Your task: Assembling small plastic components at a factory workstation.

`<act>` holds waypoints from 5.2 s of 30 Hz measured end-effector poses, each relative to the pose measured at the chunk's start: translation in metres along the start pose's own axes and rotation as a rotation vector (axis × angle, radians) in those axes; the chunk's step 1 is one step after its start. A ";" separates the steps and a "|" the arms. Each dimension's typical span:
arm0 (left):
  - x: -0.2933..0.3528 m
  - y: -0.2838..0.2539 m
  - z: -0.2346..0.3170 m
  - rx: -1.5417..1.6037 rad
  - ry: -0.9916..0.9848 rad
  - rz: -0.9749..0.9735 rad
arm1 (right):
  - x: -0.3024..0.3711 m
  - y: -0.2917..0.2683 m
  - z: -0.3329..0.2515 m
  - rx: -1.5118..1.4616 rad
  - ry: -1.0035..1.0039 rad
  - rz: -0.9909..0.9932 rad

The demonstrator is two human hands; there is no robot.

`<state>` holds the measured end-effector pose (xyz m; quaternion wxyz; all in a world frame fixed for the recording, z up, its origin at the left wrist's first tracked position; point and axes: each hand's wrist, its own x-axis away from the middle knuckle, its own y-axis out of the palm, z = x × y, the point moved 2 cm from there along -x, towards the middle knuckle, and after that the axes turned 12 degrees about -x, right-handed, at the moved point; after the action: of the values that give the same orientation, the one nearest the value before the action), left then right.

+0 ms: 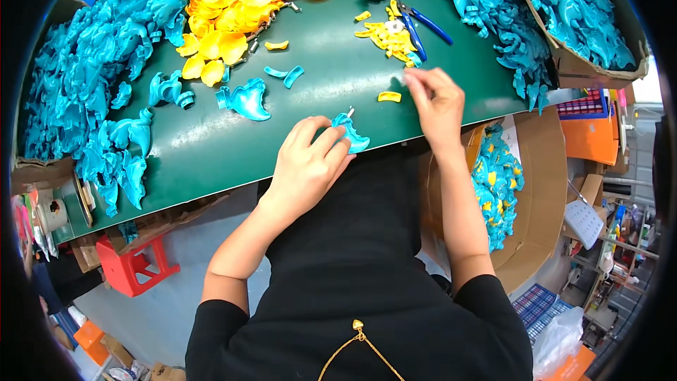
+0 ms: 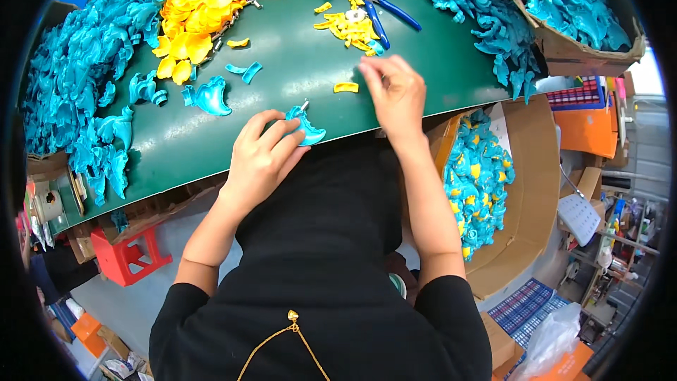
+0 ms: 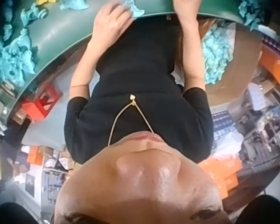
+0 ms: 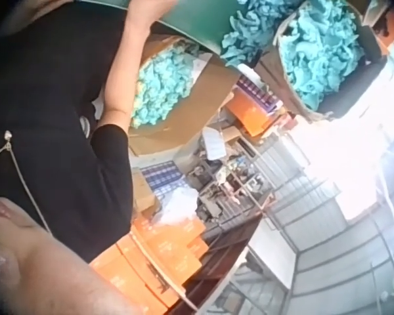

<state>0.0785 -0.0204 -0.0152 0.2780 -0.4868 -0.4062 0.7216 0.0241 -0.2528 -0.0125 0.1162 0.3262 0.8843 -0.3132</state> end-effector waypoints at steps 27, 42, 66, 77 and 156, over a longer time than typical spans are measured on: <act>-0.001 0.007 0.007 0.024 -0.081 0.065 | 0.070 0.034 -0.040 -0.034 -0.114 -0.135; 0.008 -0.008 0.006 -0.360 0.041 -0.001 | -0.129 0.100 -0.018 0.102 -0.273 -0.203; 0.021 0.002 -0.010 -0.186 -0.071 0.208 | 0.026 0.069 -0.061 -0.167 -0.299 -0.325; 0.022 0.003 -0.010 -0.180 -0.075 0.225 | 0.022 0.070 -0.055 -0.121 -0.339 -0.340; 0.021 -0.012 -0.031 1.667 -0.637 0.196 | 0.040 0.048 -0.084 -0.730 0.022 -0.507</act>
<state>0.0999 0.0124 -0.0215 0.3526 0.0639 0.2352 0.9035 0.0251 -0.1517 0.0133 0.1337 0.0399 0.9902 0.0047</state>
